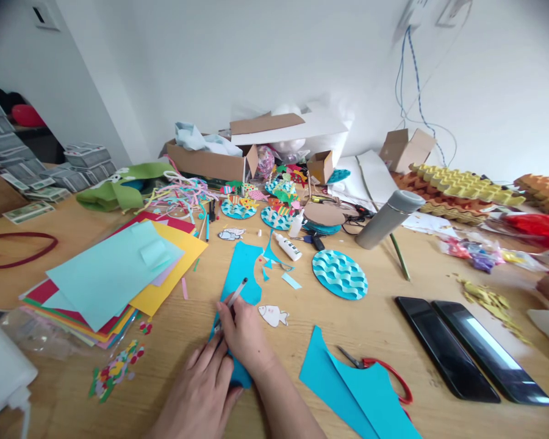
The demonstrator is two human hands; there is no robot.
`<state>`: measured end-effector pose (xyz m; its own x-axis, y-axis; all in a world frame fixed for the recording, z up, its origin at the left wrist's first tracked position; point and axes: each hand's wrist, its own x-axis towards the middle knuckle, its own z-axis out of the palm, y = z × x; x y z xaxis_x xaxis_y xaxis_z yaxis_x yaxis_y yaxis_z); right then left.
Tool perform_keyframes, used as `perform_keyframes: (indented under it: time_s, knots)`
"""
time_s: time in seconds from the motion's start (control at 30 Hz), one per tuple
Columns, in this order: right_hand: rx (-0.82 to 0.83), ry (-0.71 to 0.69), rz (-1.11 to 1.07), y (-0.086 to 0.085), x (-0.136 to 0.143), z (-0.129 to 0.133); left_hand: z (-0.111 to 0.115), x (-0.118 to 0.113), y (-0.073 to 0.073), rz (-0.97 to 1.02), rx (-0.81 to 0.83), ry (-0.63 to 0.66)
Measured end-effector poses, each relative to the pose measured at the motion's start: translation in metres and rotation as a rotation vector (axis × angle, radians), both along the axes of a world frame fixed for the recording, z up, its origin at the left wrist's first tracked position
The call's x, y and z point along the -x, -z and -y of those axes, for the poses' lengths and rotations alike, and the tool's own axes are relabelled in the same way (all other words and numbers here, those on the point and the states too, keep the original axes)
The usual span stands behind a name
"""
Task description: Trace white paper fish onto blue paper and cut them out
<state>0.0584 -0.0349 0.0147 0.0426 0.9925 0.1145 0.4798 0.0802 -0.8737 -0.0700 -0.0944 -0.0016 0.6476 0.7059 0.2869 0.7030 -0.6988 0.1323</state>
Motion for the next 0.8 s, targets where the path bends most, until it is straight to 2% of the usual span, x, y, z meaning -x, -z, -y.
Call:
perform_keyframes:
  time_s: [0.47,0.8]
  knots:
    - [-0.031,0.059,0.018,0.0035,-0.0027,-0.0022,-0.0008,-0.0014,-0.0021,0.002,0.020,-0.003]
    - [-0.004,0.092,0.064,-0.0011,-0.0067,-0.0030,-0.0008,-0.0027,-0.0061,-0.003,0.043,-0.017]
